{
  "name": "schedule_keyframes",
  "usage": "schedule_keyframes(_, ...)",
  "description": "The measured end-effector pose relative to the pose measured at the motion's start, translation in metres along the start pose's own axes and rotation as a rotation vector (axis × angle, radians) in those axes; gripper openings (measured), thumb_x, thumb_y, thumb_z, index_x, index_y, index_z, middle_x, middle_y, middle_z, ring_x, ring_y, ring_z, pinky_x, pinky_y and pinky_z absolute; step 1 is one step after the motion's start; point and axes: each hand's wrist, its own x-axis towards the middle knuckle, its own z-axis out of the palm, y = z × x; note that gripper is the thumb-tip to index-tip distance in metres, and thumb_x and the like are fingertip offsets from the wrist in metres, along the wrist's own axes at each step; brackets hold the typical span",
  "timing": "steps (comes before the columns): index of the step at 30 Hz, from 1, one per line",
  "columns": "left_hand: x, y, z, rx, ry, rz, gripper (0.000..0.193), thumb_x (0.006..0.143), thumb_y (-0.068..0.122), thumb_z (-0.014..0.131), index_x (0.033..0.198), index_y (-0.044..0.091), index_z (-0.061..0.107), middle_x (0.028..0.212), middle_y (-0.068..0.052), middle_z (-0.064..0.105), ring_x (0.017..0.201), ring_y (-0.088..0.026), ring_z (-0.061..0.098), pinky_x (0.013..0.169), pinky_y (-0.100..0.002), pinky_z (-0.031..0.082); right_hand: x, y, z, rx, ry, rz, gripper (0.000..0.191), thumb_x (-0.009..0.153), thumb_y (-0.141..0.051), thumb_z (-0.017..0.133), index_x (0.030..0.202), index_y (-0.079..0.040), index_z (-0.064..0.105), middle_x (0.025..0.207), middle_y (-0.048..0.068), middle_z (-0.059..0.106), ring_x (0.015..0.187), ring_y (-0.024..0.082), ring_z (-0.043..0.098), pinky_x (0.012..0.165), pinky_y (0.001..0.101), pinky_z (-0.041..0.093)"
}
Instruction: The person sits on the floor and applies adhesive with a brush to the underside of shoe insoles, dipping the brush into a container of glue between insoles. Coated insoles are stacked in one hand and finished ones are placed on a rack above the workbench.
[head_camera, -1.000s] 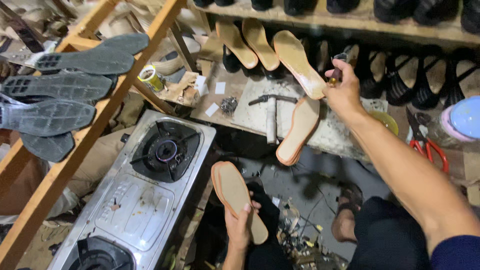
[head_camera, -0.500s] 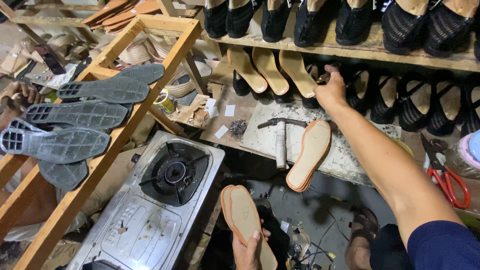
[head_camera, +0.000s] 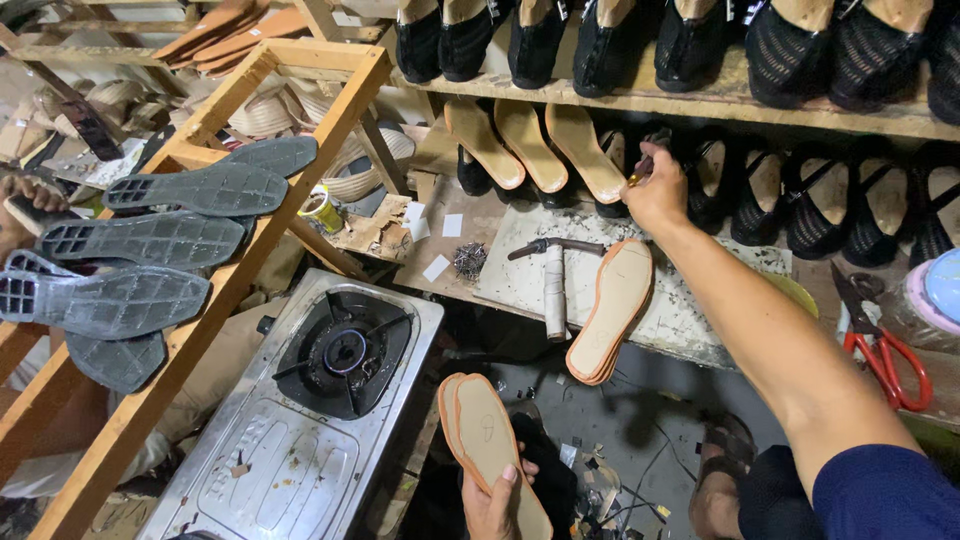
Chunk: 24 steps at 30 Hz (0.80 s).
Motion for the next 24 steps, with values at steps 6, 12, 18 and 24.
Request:
schedule_keyframes(6, 0.009, -0.011, -0.011, 0.029, -0.057, 0.037, 0.065, 0.076, 0.014, 0.069, 0.133, -0.009, 0.048, 0.105, -0.027, 0.071, 0.077, -0.029, 0.073, 0.066, -0.04, 0.059, 0.004, -0.002, -0.002, 0.032, -0.034, 0.045, 0.066, 0.073, -0.006, 0.083, 0.135, -0.003, 0.061, 0.103, 0.01, 0.071, 0.089, 0.023, 0.07, 0.082, 0.0355, 0.057)
schedule_keyframes(12, 0.013, -0.013, -0.012, 0.046, -0.033, -0.016, 0.064, 0.076, 0.014, 0.069, 0.133, -0.007, 0.049, 0.105, -0.028, 0.071, 0.078, -0.03, 0.073, 0.067, -0.041, 0.059, 0.001, -0.005, -0.004, -0.039, 0.038, -0.061, 0.054, 0.08, -0.008, 0.081, 0.13, -0.003, 0.064, 0.106, 0.013, 0.071, 0.096, 0.027, 0.069, 0.083, 0.0381, 0.056)
schedule_keyframes(18, 0.003, -0.012, -0.009, 0.007, -0.068, 0.046, 0.06, 0.079, 0.017, 0.064, 0.132, -0.008, 0.05, 0.107, -0.026, 0.071, 0.079, -0.029, 0.073, 0.069, -0.04, 0.059, -0.027, -0.037, -0.05, -0.036, -0.061, -0.021, 0.04, 0.091, -0.008, 0.07, 0.131, -0.007, 0.067, 0.11, 0.012, 0.073, 0.099, 0.023, 0.071, 0.085, 0.0362, 0.055)
schedule_keyframes(24, 0.001, -0.013, -0.014, -0.1, -0.228, 0.116, 0.05, 0.093, 0.021, 0.055, 0.129, -0.012, 0.052, 0.112, -0.025, 0.07, 0.087, -0.029, 0.072, 0.075, -0.04, 0.058, -0.074, -0.069, -0.147, 0.367, -0.298, 0.104, 0.033, 0.101, -0.018, 0.068, 0.133, -0.008, 0.068, 0.1, 0.007, 0.073, 0.087, 0.013, 0.067, 0.078, 0.0299, 0.054)
